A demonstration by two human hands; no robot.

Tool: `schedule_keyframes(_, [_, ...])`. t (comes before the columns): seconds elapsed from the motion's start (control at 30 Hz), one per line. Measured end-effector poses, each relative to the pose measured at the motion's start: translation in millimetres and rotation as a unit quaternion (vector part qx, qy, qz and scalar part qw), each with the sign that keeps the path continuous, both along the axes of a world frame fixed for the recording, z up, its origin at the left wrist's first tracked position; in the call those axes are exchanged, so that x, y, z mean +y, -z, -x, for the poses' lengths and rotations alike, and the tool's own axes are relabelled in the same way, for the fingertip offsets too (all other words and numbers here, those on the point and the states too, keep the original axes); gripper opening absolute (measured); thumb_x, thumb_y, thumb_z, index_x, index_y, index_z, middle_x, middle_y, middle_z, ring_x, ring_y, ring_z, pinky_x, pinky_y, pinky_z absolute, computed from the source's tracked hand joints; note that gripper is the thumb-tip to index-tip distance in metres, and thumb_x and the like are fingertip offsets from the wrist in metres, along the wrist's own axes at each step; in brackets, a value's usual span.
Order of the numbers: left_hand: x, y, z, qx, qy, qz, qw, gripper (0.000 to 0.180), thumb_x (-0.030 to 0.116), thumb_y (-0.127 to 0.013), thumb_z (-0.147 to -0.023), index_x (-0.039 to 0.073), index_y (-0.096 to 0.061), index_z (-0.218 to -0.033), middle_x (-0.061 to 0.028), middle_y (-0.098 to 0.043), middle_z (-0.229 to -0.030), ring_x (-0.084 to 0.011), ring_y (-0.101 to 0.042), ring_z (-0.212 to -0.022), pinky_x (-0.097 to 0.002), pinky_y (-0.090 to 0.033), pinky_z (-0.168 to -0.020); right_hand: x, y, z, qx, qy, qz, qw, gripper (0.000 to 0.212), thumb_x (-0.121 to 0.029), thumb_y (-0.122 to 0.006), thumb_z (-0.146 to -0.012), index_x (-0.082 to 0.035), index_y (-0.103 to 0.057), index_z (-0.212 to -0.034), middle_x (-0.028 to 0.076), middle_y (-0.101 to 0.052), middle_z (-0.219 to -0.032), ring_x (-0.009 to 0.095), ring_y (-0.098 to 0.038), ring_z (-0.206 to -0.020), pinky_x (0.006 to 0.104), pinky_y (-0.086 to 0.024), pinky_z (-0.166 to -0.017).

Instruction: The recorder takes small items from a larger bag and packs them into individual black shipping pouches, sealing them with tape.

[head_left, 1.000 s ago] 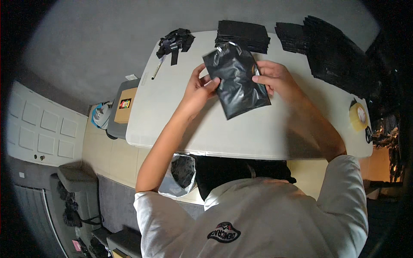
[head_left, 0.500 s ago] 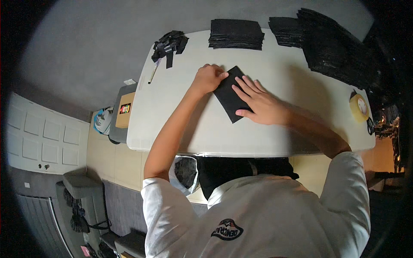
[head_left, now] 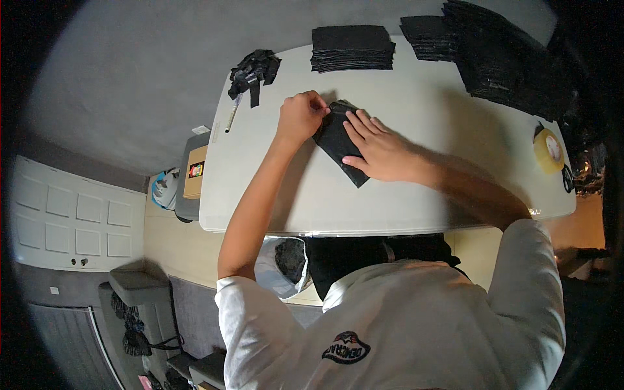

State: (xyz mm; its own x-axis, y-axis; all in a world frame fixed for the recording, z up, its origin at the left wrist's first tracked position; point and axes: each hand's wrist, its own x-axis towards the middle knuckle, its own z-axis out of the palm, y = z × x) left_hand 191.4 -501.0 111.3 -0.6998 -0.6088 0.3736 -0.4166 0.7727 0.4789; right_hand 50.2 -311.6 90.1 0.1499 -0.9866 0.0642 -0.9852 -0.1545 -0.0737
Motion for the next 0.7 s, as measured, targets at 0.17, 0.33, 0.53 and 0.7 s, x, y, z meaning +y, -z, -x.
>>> schedule_keyframes(0.17, [13,-20,-28,-0.057,0.021,-0.150,0.987,0.029,0.016,-0.081,-0.087,0.003,-0.069,-0.110,-0.0118,-0.074,-0.082,-0.0174,-0.071,-0.077,-0.0323,-0.054,-0.069,-2,-18,41,-0.028,-0.124,-0.017,0.992,0.064,-0.031,-0.051,-0.105,0.005,-0.033,-0.155,0.021,-0.019,-0.169,0.039,-0.012,-0.157,0.0485,-0.019,-0.128])
schedule_keyframes(0.33, [45,-1,-58,-0.012,0.007,-0.332,0.943,0.047,0.013,-0.080,-0.089,0.003,-0.059,-0.129,-0.0082,-0.071,-0.088,-0.0110,-0.062,-0.072,-0.0251,-0.049,-0.064,-4,1,21,-0.204,0.037,0.005,0.978,0.058,-0.026,-0.048,-0.106,0.005,-0.035,-0.155,0.020,-0.023,-0.168,0.034,-0.018,-0.157,0.0450,-0.019,-0.128])
schedule_keyframes(0.53, [62,5,-81,0.066,-0.031,-0.488,0.870,0.036,0.015,-0.077,-0.092,0.003,-0.064,-0.124,-0.0027,-0.072,-0.092,-0.0066,-0.063,-0.072,-0.0228,-0.051,-0.061,14,-4,5,-0.011,0.006,0.008,1.000,0.076,-0.043,-0.050,-0.105,0.009,-0.027,-0.156,0.028,-0.024,-0.165,0.038,-0.020,-0.156,0.0466,-0.019,-0.128])
schedule_keyframes(0.7, [79,0,-90,-0.005,0.015,-0.615,0.789,0.023,0.019,-0.072,-0.098,0.007,-0.069,-0.117,0.0012,-0.074,-0.092,-0.0074,-0.072,-0.074,-0.0205,-0.060,-0.064,15,-11,21,-0.104,-0.086,0.001,0.991,0.074,-0.038,-0.051,-0.106,0.009,-0.026,-0.156,0.024,-0.023,-0.166,0.035,-0.020,-0.156,0.0459,-0.019,-0.129])
